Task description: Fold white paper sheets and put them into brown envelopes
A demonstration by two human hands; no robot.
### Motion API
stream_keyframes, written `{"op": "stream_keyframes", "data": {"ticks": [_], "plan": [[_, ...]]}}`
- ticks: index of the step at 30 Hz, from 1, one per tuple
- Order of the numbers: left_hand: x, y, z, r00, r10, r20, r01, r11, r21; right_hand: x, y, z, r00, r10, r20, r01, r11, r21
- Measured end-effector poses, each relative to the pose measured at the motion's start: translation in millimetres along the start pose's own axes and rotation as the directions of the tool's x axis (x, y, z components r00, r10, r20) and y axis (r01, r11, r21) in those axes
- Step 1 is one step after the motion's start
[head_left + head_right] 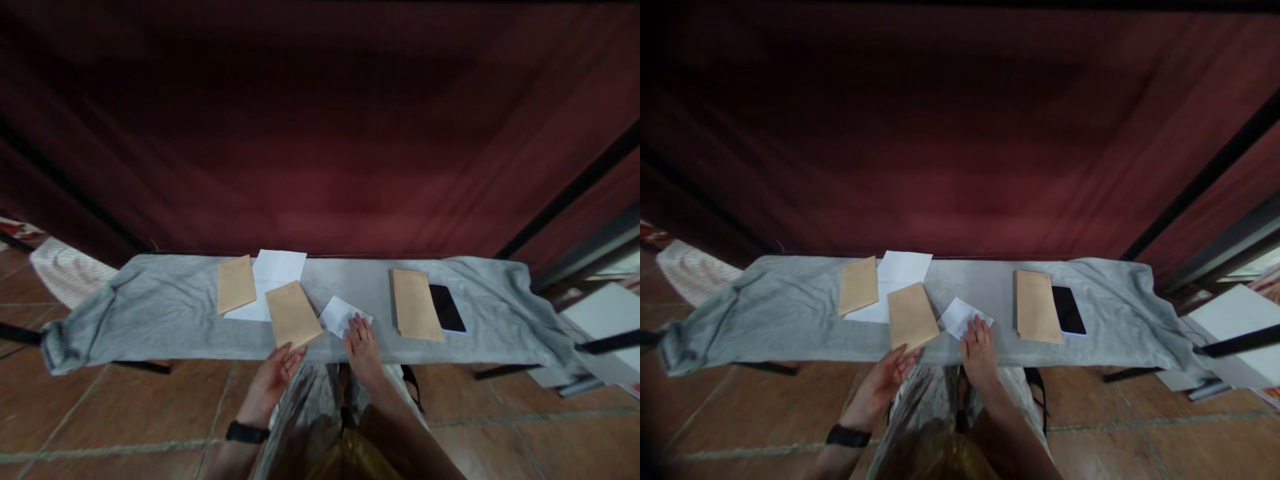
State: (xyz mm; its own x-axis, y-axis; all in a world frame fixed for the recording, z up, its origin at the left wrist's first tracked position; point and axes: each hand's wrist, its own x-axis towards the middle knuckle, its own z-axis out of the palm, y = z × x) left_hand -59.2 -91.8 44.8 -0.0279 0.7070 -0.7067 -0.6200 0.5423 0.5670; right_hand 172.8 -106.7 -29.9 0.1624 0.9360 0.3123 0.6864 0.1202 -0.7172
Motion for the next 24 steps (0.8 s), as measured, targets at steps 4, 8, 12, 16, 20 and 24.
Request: {"op": "stream_keyframes", "data": {"ticks": [4, 8, 12, 16, 20, 24], "plan": [[-5.7, -55.2, 27.1, 0.997, -0.008, 0.071, 0.014, 0.997, -0.077, -7.3, -21.7, 1.4, 0.962, 0.22, 0.162, -0.272, 0.809, 0.521], [-8.4, -74.8, 39.4, 0.992, 0.008, 0.122, 0.006, 0.993, -0.115, -12.8, -38.3, -1.2, 0.856, 0.385, 0.345, -0.481, 0.349, 0.804], [-11.8, -84.4, 40.8, 0.984, 0.035, 0.176, -0.017, 0.995, -0.101, -10.9, -45.3, -4.1, 0.821, 0.356, 0.446, -0.532, 0.196, 0.824], [-12.9, -87.6, 37.4, 0.982, 0.026, 0.19, -0.011, 0.997, -0.081, -7.4, -44.4, -5.0, 0.867, 0.337, 0.368, -0.479, 0.356, 0.802], [-13.4, -86.4, 33.0, 0.978, 0.003, 0.206, 0.008, 0.999, -0.051, -3.4, -43.8, -9.2, 0.855, 0.327, 0.402, -0.516, 0.456, 0.725], [-16.4, -93.4, 32.7, 0.971, -0.029, 0.235, 0.029, 1.0, 0.004, 2.7, -46.5, -11.6, 0.859, 0.321, 0.399, -0.509, 0.456, 0.73]]}}
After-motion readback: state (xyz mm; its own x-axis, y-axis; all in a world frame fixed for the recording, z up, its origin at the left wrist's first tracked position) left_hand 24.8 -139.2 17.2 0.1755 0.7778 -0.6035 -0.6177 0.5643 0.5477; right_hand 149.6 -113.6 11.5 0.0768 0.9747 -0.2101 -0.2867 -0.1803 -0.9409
